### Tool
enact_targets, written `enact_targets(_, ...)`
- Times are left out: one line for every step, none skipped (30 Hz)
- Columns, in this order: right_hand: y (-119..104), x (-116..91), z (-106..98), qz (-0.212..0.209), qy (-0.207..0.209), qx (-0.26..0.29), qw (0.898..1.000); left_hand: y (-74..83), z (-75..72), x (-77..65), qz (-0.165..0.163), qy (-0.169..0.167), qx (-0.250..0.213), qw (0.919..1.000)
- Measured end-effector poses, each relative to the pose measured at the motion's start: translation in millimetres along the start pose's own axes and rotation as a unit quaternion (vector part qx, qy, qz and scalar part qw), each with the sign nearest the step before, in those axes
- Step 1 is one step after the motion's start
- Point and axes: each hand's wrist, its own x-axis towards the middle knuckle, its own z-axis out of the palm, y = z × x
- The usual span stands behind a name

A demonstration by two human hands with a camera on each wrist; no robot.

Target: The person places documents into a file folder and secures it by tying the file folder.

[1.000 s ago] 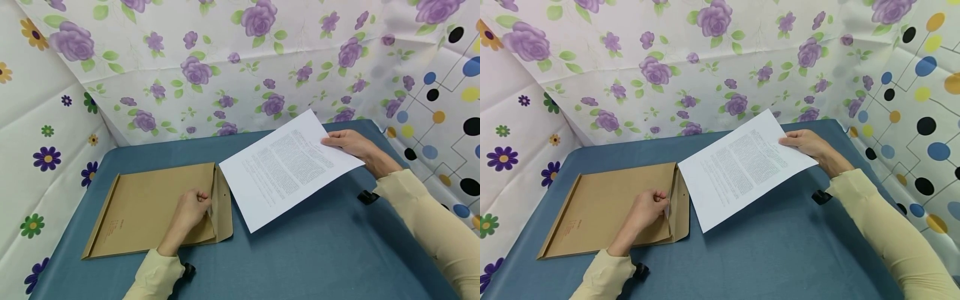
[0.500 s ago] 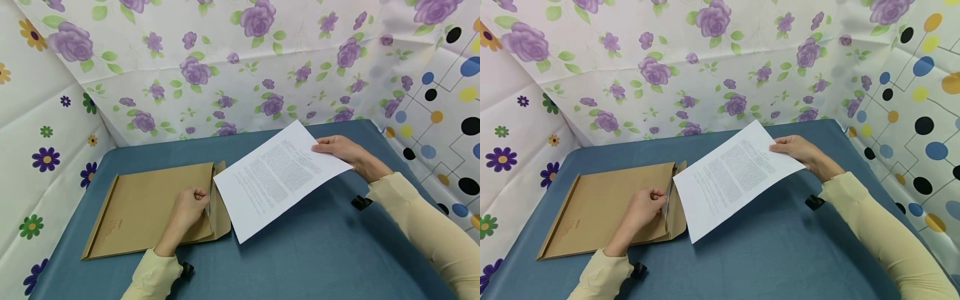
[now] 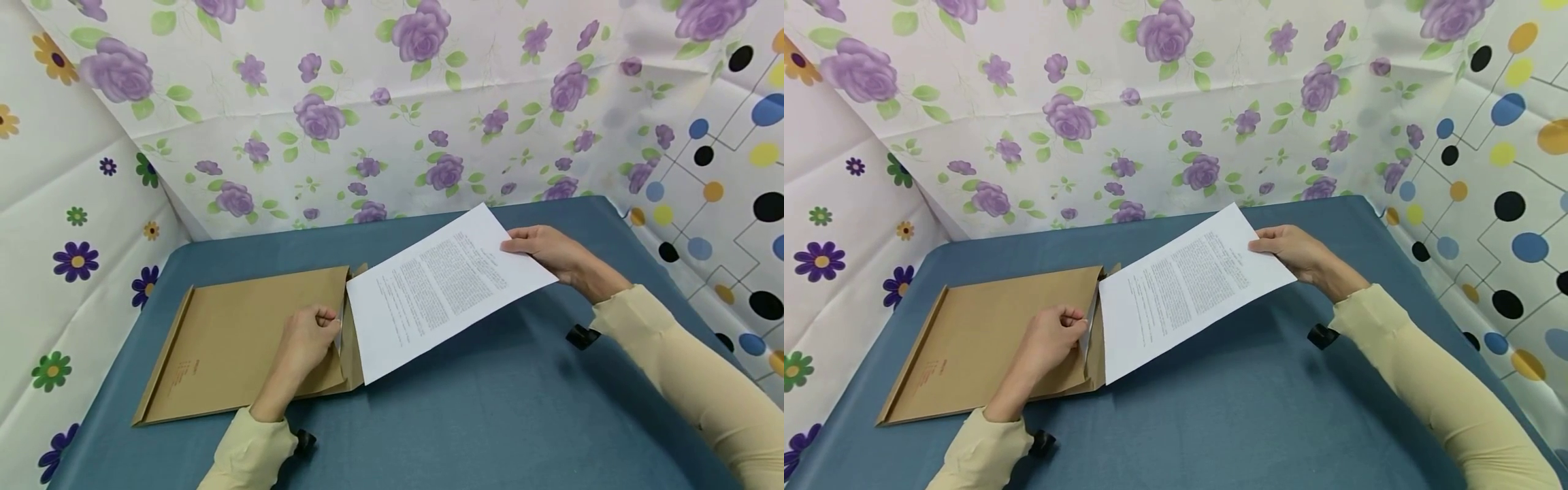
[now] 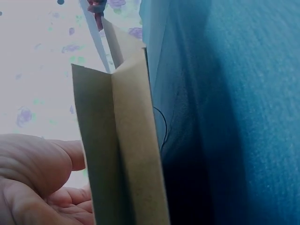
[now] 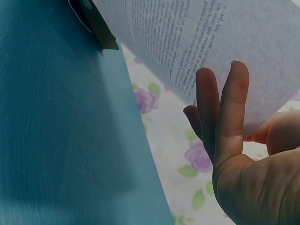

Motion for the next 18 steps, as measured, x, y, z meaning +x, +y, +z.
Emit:
enact_targets(0.2,0.4,1.0,0.001,-0.001,0.001,1.000,0.0,0.1,0.0,0.000,0.002,0.001,1.0000)
enact_targets(0.3,0.7,2.3,0.001,-0.003,0.002,1.000,0.5,0.0,-0.1,0.000,0.004,0.002,1.0000)
enact_targets(0.3,1.1,3.5,0.002,-0.006,0.004,1.000,0.5,0.1,-0.1,0.000,0.005,0.003,1.0000)
enact_targets(0.4,1.9,4.8,0.003,-0.007,0.007,1.000,0.8,0.0,-0.1,-0.001,0.007,0.004,1.0000)
enact_targets(0.4,2.5,6.1,0.004,-0.011,0.009,1.000,0.8,0.0,-0.1,0.000,0.009,0.005,0.9999)
enact_targets(0.4,3.1,7.2,0.004,-0.014,0.011,1.000,1.0,0.1,-0.1,-0.002,0.010,0.005,0.9999)
enact_targets(0.4,3.5,8.4,0.003,-0.018,0.013,1.000,1.2,0.1,-0.2,-0.003,0.011,0.004,0.9999)
enact_targets(0.5,3.8,9.5,0.001,-0.022,0.015,1.000,1.8,0.1,-0.3,-0.004,0.012,0.002,0.9999)
enact_targets(0.6,4.2,10.4,0.000,-0.026,0.018,1.000,1.9,0.2,-0.3,-0.005,0.012,0.001,0.9999)
enact_targets(0.8,4.5,11.5,-0.001,-0.029,0.021,0.999,2.2,0.3,-0.3,-0.006,0.011,-0.001,0.9999)
enact_targets(1.1,4.7,12.5,-0.003,-0.033,0.026,0.999,2.1,0.4,-0.2,-0.006,0.011,-0.003,0.9999)
enact_targets(1.5,4.9,13.4,-0.004,-0.037,0.028,0.999,2.3,0.6,0.0,-0.008,0.011,-0.005,0.9999)
enact_targets(2.0,5.0,14.6,-0.005,-0.041,0.032,0.999,2.4,0.6,0.1,-0.009,0.010,-0.005,0.9999)
enact_targets(2.5,5.2,15.8,-0.006,-0.044,0.036,0.998,2.5,0.6,0.2,-0.009,0.010,-0.006,0.9999)
enact_targets(3.1,5.2,17.3,-0.006,-0.048,0.040,0.998,2.5,0.6,0.3,-0.010,0.009,-0.007,0.9999)
enact_targets(3.9,5.6,18.7,-0.005,-0.051,0.043,0.998,2.5,0.6,0.4,-0.011,0.008,-0.008,0.9999)
enact_targets(4.8,5.8,20.1,-0.005,-0.053,0.045,0.998,2.5,0.6,0.6,-0.012,0.008,-0.009,0.9999)
enact_targets(5.7,6.1,21.6,-0.005,-0.055,0.047,0.997,2.6,0.6,0.8,-0.014,0.007,-0.010,0.9998)
